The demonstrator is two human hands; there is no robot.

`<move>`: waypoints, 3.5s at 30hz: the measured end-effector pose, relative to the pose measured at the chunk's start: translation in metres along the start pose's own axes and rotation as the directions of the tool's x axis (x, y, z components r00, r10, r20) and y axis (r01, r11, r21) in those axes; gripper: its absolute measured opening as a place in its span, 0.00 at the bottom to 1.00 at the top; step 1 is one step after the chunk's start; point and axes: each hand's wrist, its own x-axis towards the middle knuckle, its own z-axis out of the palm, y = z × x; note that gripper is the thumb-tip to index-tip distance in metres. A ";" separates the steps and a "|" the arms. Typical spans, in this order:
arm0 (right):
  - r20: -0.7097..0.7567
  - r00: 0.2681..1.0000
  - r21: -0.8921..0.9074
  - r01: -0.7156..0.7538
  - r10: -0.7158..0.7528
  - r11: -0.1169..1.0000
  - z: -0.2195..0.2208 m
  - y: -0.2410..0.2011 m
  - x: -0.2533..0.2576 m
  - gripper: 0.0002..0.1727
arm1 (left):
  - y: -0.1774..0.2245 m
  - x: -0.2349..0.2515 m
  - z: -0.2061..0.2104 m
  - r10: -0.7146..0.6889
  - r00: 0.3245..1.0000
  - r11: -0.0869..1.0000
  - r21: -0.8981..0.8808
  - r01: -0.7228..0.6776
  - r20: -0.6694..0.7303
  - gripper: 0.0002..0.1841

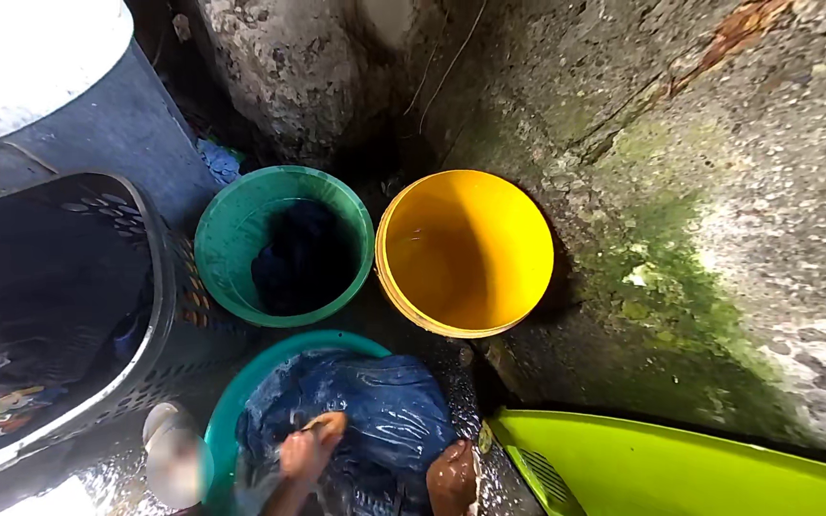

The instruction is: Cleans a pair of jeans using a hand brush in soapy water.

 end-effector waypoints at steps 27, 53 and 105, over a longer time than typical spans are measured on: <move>0.037 0.997 0.001 0.066 -0.066 0.998 -0.004 -0.009 0.003 0.29 | 0.076 0.023 -0.043 0.167 0.867 0.945 -0.175 -0.276 -0.469 0.30; -0.006 0.999 0.010 -0.033 0.033 0.999 -0.005 0.026 -0.017 0.28 | -0.055 0.055 0.044 -0.462 0.854 0.833 -0.448 0.325 -0.241 0.25; 0.098 0.993 0.037 -0.063 0.059 0.997 -0.003 0.029 -0.009 0.25 | 0.107 0.012 0.017 0.745 0.599 0.657 0.163 -0.736 -0.293 0.24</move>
